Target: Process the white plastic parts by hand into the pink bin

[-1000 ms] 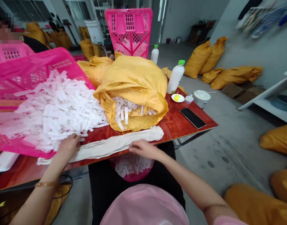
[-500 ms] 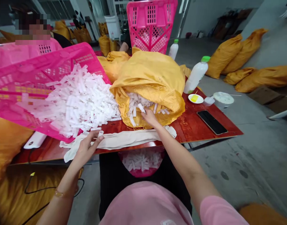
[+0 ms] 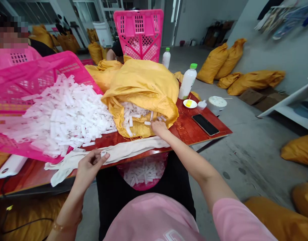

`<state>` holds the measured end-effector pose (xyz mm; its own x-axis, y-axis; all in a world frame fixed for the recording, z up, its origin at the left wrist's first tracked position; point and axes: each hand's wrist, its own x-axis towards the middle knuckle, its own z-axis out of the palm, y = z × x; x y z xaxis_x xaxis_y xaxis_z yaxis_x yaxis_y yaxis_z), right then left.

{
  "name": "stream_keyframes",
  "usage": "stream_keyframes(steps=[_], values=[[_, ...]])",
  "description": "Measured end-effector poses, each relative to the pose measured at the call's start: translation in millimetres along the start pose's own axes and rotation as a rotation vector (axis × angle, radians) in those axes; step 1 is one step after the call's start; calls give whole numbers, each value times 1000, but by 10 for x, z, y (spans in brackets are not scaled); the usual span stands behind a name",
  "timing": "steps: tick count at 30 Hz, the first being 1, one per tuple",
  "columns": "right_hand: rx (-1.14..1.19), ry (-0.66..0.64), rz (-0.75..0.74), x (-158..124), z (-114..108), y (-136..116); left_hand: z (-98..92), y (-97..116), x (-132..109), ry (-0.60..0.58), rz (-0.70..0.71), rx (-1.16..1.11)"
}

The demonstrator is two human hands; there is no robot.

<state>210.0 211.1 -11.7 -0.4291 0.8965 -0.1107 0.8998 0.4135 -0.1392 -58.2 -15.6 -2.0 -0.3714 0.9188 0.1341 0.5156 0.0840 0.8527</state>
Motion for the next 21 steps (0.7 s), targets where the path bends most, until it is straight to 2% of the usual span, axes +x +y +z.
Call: stream_keyframes(steps=[3,9,13,16,18,20,21], values=[[-3,12,-22,-13,-42,54,33,30,-32,-42,-48,-41],[15,77,34,4,-35,-7,137,177,-59,-78,-88,-123],[42,77,28,-49,-56,84,158,223,-107,-64,-111,-176],[48,114,43,-203,-119,215,172,212,-144,-50,-108,-179],[86,190,92,-360,-154,261,195,213,-160,-59,-118,-201],[251,294,135,-545,-151,231,230,231,-168,-84,-125,-248],[411,329,134,-643,-129,182,251,245,-171,-93,-124,-275]])
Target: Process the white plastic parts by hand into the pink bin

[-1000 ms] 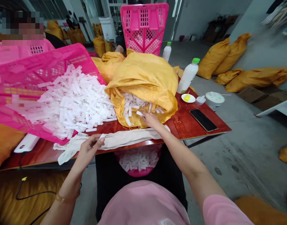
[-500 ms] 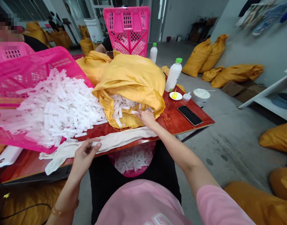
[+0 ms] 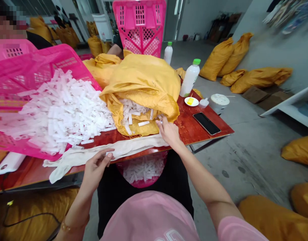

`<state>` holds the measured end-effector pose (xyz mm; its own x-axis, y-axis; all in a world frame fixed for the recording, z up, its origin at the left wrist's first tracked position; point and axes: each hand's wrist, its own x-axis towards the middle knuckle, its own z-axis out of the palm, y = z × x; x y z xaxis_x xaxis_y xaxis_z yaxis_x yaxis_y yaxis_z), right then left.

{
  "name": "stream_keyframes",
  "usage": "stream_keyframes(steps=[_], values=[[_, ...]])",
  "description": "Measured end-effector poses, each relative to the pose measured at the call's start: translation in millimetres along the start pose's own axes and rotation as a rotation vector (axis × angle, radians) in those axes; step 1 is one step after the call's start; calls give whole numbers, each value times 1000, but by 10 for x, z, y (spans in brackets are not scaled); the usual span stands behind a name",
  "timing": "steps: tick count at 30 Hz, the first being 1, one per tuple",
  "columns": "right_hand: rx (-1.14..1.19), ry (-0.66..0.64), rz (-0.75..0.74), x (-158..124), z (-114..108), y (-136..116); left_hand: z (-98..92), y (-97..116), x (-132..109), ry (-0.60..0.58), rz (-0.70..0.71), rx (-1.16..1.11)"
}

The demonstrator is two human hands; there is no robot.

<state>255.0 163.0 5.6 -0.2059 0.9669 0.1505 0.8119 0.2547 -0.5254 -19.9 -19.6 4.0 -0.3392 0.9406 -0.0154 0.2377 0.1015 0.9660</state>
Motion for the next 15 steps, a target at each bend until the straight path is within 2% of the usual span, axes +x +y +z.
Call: stream_keyframes(steps=[2,5,7,10,15], values=[[444,-52,51,-238,63,-97,54,28,-7,-5,13,-45],[1121,-351,209,-588,222,-291,134,108,-39,39,53,-51],[1403,-529,298,-773,303,-410,179,179,-76,89,102,-9],[1594,-633,347,-941,344,-532,218,267,-132,97,225,122],[1697,-642,414,-1024,367,-605,217,303,-210,-41,478,302]])
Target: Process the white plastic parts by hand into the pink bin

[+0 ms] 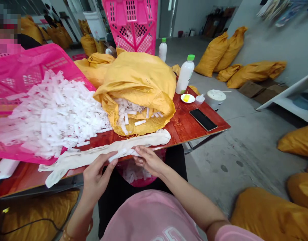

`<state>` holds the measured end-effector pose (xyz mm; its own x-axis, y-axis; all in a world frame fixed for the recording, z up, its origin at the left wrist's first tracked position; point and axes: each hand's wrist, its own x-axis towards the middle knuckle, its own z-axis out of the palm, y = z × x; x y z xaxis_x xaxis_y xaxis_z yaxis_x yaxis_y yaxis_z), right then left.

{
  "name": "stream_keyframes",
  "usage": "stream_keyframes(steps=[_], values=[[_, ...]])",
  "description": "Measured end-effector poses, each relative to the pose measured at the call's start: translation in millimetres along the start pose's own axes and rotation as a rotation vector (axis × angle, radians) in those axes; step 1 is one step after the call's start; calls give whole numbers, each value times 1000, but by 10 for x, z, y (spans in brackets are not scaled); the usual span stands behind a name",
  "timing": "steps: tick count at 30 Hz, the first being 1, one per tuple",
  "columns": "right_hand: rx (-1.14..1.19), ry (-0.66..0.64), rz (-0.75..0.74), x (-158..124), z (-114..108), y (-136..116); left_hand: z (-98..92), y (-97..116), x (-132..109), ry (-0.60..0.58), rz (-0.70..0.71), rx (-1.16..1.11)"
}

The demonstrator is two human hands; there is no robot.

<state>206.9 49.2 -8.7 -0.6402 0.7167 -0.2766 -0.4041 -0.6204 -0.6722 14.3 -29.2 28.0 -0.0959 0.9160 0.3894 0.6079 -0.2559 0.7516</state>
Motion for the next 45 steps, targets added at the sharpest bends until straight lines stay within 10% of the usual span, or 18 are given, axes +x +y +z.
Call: stream_keyframes(steps=[4,9,14,21,27,31,38,45], values=[[-60,-3,-51,28,1,37,-11,41,-58,-82,48,23],[-131,14,-62,55,-4,15,-57,58,-56,131,-12,126],[-280,-61,-86,26,-39,18,-91,2,5,-62,26,37],[-998,-138,-468,-52,-56,-52,104,-89,69,-193,-282,-229],[-674,-331,-28,-89,-81,-67,145,-93,55,-62,-324,-329],[-370,-490,259,-79,-113,21,22,-94,119,-226,-185,-246],[-1118,-18,-370,-90,-44,89,152,-75,57,-156,-435,-296],[-265,-375,263,-140,-59,62,166,-49,23,-242,-342,-360]])
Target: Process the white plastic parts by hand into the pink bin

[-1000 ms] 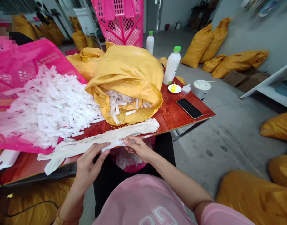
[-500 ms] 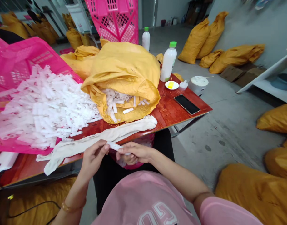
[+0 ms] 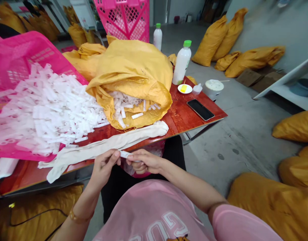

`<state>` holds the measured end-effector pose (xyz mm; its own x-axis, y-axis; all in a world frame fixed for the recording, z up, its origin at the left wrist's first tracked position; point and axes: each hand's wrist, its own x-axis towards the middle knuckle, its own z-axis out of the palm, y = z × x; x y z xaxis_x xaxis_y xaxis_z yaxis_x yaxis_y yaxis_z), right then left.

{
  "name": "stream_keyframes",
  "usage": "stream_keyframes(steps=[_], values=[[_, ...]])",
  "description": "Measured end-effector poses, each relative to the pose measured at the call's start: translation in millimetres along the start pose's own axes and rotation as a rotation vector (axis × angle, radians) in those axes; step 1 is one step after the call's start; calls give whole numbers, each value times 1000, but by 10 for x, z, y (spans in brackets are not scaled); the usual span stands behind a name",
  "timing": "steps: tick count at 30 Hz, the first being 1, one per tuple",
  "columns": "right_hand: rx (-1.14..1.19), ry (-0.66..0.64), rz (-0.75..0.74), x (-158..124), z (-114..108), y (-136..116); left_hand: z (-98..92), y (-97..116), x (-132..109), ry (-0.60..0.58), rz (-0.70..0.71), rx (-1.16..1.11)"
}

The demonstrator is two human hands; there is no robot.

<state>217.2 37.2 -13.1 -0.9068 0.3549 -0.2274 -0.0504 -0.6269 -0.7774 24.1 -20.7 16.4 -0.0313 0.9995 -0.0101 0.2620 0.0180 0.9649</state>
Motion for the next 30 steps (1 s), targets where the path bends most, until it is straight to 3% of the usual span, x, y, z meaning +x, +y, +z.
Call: stream_keyframes(steps=[3,7,10,13,14,15,18,20,23,24,26,27,30], values=[[-7,67,-31,30,4,81,16,-6,-19,-8,-11,56],[-436,271,-252,81,-29,102,31,-61,-65,-100,-66,1],[-644,220,-263,86,-124,94,-35,-99,-87,-265,-98,-76],[-838,179,-224,55,-268,212,-255,-161,-7,-465,-128,-6],[-914,202,-200,37,-327,280,-384,-199,56,-438,-120,88],[-997,244,-161,17,-390,349,-545,-247,134,-337,-102,215],[-1234,363,-21,-51,-559,441,-1132,-443,406,187,-14,604],[-1256,299,18,-72,-613,314,-1478,-593,565,322,2,683],[-1184,195,-73,46,-635,-146,-1735,-797,740,322,41,706],[-1222,262,-129,140,-655,-330,-1754,-844,781,304,59,705],[-1483,577,-235,394,-739,-667,-1729,-887,826,280,92,703],[-1642,700,-210,538,-794,-801,-1698,-879,823,279,105,705],[-1862,803,-108,923,-927,-1028,-1569,-743,681,303,127,720]])
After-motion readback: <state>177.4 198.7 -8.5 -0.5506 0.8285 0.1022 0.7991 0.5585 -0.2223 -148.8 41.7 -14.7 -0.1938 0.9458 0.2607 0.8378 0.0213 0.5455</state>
